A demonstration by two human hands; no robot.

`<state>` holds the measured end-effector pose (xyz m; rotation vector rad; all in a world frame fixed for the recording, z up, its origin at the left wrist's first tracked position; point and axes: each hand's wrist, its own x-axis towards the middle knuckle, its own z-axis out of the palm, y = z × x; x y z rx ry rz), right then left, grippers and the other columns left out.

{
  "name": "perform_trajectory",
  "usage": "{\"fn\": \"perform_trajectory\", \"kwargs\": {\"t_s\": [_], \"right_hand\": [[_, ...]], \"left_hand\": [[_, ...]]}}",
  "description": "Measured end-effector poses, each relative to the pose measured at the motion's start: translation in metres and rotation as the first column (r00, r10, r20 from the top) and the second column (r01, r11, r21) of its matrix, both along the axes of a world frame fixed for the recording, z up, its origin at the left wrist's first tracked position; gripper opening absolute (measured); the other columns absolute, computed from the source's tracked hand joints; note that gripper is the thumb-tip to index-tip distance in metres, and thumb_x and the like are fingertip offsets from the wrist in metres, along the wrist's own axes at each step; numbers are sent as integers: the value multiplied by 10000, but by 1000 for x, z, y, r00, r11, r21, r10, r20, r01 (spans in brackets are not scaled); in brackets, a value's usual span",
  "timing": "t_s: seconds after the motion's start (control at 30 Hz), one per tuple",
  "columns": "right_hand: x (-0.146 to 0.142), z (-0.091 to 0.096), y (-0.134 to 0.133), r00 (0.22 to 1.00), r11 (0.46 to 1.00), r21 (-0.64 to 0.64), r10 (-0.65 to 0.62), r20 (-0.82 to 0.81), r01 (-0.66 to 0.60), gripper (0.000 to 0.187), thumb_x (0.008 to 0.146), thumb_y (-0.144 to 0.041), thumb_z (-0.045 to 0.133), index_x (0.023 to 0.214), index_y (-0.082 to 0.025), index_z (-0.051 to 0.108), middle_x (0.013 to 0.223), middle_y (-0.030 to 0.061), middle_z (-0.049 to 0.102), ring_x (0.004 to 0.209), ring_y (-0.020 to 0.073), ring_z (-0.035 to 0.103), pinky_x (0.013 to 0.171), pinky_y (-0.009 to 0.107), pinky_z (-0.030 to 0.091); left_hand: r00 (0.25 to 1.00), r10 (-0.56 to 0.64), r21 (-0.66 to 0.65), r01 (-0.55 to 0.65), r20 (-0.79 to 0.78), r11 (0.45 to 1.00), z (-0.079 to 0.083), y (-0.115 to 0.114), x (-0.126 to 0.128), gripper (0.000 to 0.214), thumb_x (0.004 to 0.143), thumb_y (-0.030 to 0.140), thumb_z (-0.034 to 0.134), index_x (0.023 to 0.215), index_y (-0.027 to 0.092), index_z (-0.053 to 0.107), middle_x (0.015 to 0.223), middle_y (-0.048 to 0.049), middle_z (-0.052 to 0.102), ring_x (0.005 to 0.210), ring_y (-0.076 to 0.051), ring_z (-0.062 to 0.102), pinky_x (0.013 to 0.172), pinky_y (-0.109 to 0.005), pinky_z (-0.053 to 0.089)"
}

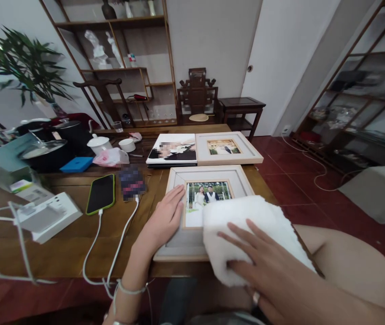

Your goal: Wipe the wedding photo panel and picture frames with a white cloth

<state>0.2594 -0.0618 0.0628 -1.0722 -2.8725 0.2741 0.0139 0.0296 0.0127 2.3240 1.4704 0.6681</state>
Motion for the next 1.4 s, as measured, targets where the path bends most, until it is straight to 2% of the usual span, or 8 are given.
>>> {"fn": "perform_trajectory", "kwargs": {"t_s": [0.13, 0.37, 0.5, 0.6, 0.83, 0.93, 1.27, 1.4], "right_hand": [[-4, -8, 13, 999, 1000, 25, 20, -48, -19, 328, 748, -186, 543, 1062, -212, 632, 1443, 114, 390, 1341, 370, 273, 1047, 648, 220], [5, -20, 118, 985, 935, 311, -153, -77, 170, 397, 789, -126, 480, 1173, -117, 577, 1385, 175, 451, 1321, 349, 319, 1063, 576, 231], [7, -18, 144, 988, 935, 320, -153, -15, 150, 359, 810, -120, 454, 1140, -135, 594, 1290, 152, 548, 1340, 347, 281, 1048, 596, 230], [5, -15, 120, 993, 962, 246, -120, 3, 116, 355, 816, -112, 448, 1138, -119, 595, 1238, 176, 580, 1325, 336, 319, 1059, 569, 239], [-6, -2, 7, 999, 999, 1, -32, 10, 32, 352, 750, -207, 574, 1096, -179, 632, 1347, 173, 498, 1277, 397, 378, 1017, 623, 302], [-14, -5, -2, 999, 998, -39, 40, -6, -41, 349, 736, -256, 602, 1079, -209, 638, 1430, 134, 403, 1311, 402, 318, 1025, 633, 287], [-4, -17, 144, 980, 935, 296, -196, -35, 198, 390, 812, -94, 463, 1188, -120, 563, 1348, 183, 486, 1342, 365, 266, 1054, 614, 198], [1, -12, 153, 981, 945, 265, -193, -17, 191, 365, 859, -108, 405, 1191, -102, 554, 1253, 197, 557, 1320, 354, 318, 1034, 587, 266]], "left_hand": [[1000, -28, 22, 28, -8, 999, 1, 2, 0, 457, 943, 282, 293, 1331, 99, 453, 1433, -118, 427, 1342, -203, 356, 1119, -443, 282], [998, -58, 28, 58, 7, 998, 4, 3, 0, 449, 942, 272, 306, 1298, 69, 490, 1420, -138, 440, 1334, -200, 371, 1127, -409, 276], [998, -58, 45, 58, 9, 997, 4, 3, 0, 445, 938, 252, 305, 1296, 65, 491, 1412, -145, 448, 1327, -206, 383, 1122, -419, 287], [999, -49, 53, 47, 22, 997, 3, 3, 0, 449, 932, 237, 304, 1298, 52, 488, 1402, -151, 459, 1321, -204, 393, 1120, -412, 290], [998, -26, 52, 23, 56, 998, -2, 5, 1, 455, 929, 229, 292, 1283, 33, 501, 1393, -162, 467, 1316, -202, 401, 1119, -403, 296], [998, -27, 53, 24, 53, 998, -2, 6, 0, 456, 924, 212, 287, 1285, 29, 498, 1392, -164, 467, 1314, -209, 405, 1113, -415, 304], [995, -73, 52, 69, 67, 996, 2, 6, -3, 424, 915, 178, 315, 1272, 92, 527, 1389, -121, 480, 1305, -189, 419, 1107, -404, 317], [996, -62, 64, 58, 59, 996, 3, 5, -2, 416, 913, 172, 322, 1268, 121, 533, 1379, -110, 493, 1293, -195, 435, 1095, -430, 336]]}}
